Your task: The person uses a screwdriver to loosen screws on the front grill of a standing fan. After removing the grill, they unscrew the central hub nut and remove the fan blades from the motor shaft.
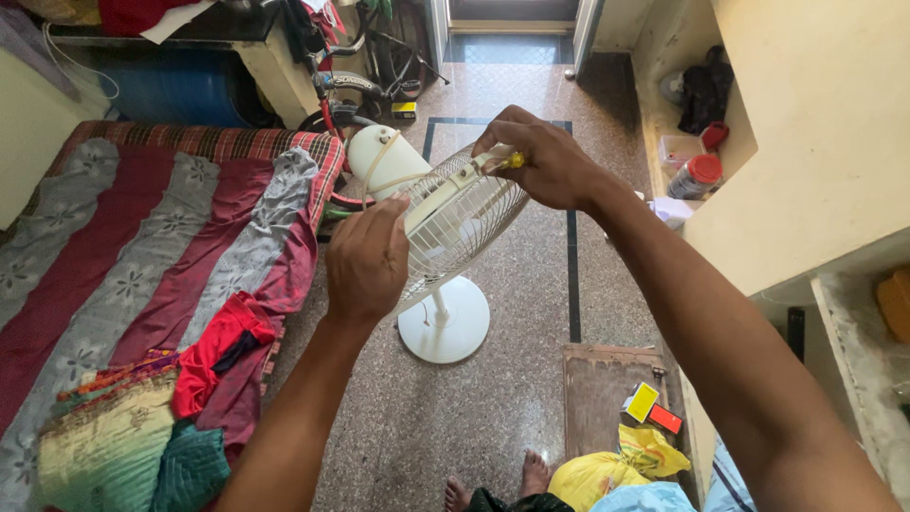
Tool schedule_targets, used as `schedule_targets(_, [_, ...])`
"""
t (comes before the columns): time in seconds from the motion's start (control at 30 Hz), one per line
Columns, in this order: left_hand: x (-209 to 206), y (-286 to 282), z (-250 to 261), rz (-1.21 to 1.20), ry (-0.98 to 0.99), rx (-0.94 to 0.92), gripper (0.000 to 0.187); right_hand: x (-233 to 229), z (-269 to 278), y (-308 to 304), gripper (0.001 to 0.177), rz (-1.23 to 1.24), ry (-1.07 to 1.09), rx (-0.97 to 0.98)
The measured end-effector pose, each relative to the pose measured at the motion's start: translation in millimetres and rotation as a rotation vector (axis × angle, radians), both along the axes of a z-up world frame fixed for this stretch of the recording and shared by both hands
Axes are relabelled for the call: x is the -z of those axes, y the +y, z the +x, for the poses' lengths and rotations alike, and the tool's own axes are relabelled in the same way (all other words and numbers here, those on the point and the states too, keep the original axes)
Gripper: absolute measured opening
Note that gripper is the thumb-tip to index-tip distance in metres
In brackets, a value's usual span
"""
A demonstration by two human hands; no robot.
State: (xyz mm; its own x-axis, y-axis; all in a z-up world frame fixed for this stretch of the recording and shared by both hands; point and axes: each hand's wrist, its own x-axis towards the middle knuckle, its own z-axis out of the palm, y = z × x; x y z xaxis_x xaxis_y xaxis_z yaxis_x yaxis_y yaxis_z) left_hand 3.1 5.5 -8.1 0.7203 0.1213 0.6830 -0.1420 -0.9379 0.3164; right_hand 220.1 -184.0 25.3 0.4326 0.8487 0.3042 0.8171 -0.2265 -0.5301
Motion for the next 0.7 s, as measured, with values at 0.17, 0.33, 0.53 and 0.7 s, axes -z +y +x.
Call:
schedule_targets(0.17, [0, -1, 1, 0.038, 0.004, 0.001, 0.032, 3, -2, -1, 0.018, 0.058, -0.016, 0.014])
schedule_targets(0.33, [-2, -1, -1, -0.029, 0.063, 0.061, 0.045, 18, -3, 2, 0.024, 0.149, -0.105, 0.079])
schedule_targets(0.53, [-4, -6, 1, -0.058, 0.057, 0.05, 0.043, 74, -47, -10, 0.03, 0.556, 0.171, 0.693])
schedule_targets(0.7, [-1, 0, -1, -0.092, 0.08, 0.066, 0.043, 124, -119, 4, 0.033, 0.702, 0.661, 0.784])
